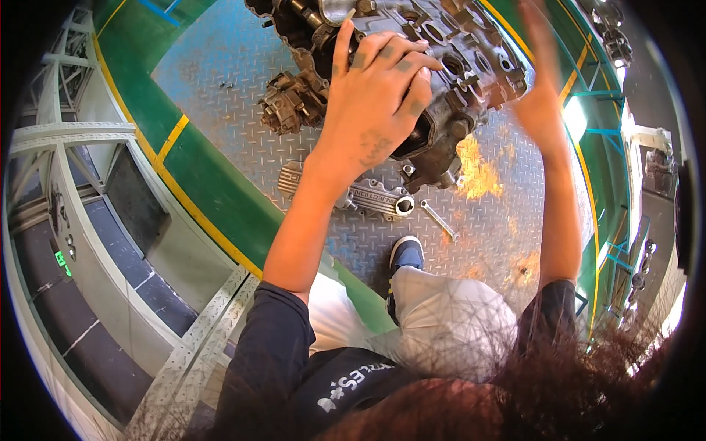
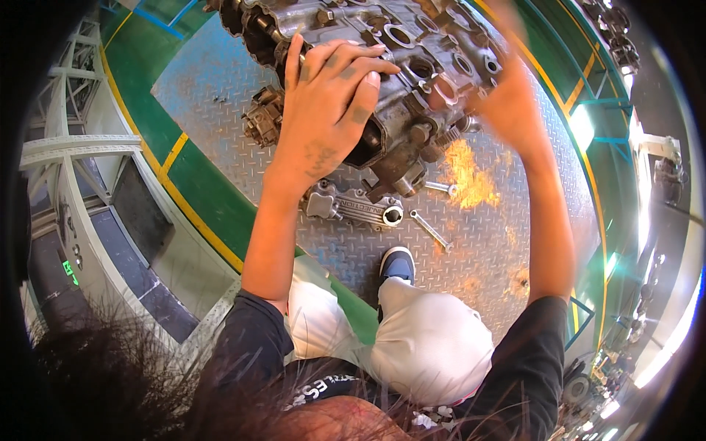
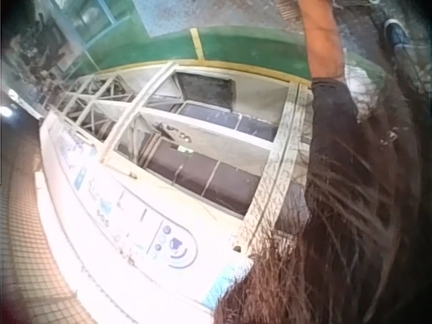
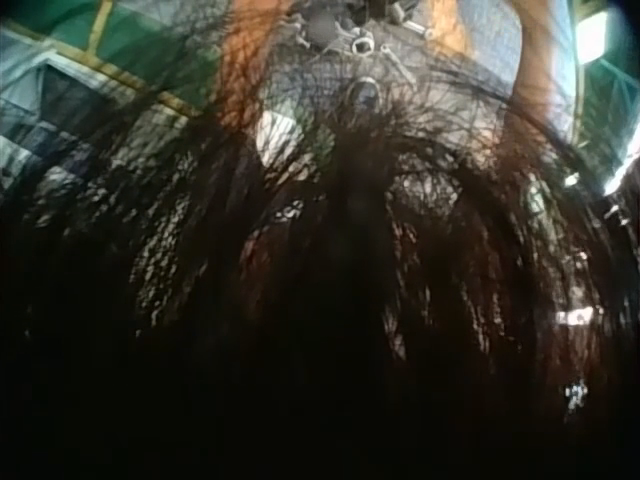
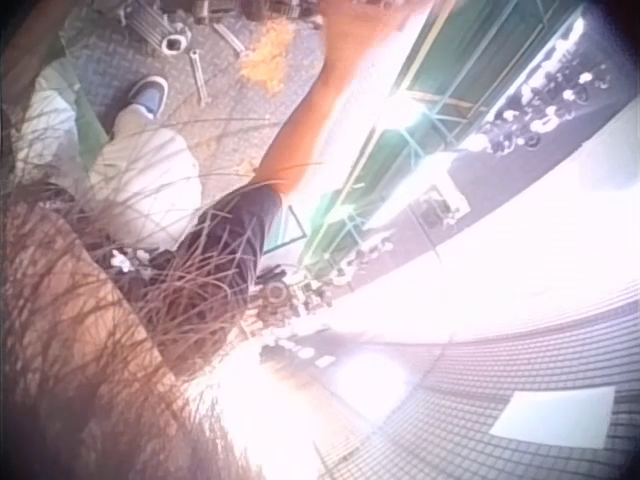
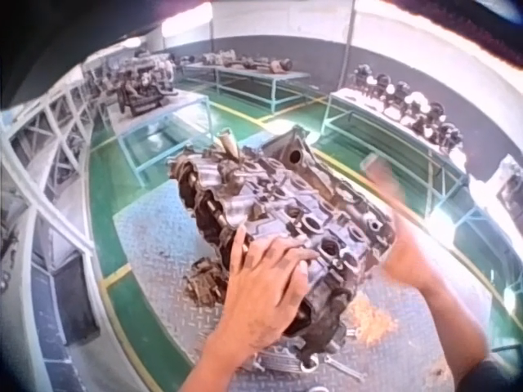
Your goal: The person disassembles components from an engine block by hand and using a wrench. They remove small parts and bolts from the cylinder head area and then walk to a tool chest to place the wrench down.
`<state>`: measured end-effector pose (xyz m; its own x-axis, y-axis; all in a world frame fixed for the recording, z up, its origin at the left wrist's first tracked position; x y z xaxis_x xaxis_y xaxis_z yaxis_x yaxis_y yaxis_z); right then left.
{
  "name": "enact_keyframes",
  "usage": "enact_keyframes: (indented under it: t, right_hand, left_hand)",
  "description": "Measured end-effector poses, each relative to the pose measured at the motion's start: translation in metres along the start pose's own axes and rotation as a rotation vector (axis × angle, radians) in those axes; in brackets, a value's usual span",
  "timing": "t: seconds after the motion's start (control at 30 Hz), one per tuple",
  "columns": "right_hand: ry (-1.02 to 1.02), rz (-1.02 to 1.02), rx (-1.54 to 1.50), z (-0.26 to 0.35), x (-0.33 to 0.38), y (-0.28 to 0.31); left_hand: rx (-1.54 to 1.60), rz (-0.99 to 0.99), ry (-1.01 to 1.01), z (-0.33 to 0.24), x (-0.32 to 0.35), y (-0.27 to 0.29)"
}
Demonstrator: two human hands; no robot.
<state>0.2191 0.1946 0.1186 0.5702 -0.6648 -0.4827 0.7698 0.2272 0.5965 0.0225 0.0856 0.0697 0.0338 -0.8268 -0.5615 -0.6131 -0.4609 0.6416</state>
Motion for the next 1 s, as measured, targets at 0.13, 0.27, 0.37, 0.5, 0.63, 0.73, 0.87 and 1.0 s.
enact_keyframes:
  t: [0.13,0.27,0.37,0.5,0.63,0.73,0.87,1.0]
  right_hand:
    - [-0.06,-0.056,0.139,-0.007,0.019,0.017]
    - [-0.006,-0.077,0.021,-0.03,0.011,0.019]
    - [0.093,-0.262,-0.092,-0.004,-0.01,0.042]
    - [0.065,0.594,0.22,0.013,0.018,-0.015]
    - [0.028,-0.239,0.326,0.025,-0.009,0.019]
    - [0.09,0.276,0.212,0.018,0.004,0.008]
    - [0.129,0.32,0.325,0.024,-0.004,-0.006]
    - [0.146,0.106,0.007,0.014,0.002,0.013]
  left_hand:
    - [0.001,0.024,0.008,-0.001,0.001,0.003]
    - [-0.006,0.031,0.003,-0.002,-0.002,-0.001]
    - [-0.01,0.034,-0.002,-0.001,-0.003,0.004]
    - [-0.03,0.041,-0.004,-0.003,-0.002,0.0]
    - [-0.027,0.054,0.023,0.0,-0.001,0.003]
    - [-0.041,0.042,-0.005,-0.003,-0.003,0.003]
    - [-0.037,0.045,0.005,-0.002,-0.001,0.002]
    - [-0.039,0.025,-0.018,0.0,-0.005,0.004]
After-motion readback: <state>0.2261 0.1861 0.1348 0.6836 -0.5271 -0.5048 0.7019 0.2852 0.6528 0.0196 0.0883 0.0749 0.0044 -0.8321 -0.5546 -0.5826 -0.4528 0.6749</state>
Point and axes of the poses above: each hand's wrist, its own x-axis away from the middle knuckle, its own y-axis out of the back of the hand, z = x × y, the point moved 5 cm from there along -x, towards the middle knuckle, and after that the axes turned 3 degrees about y, right-handed, at the moved point
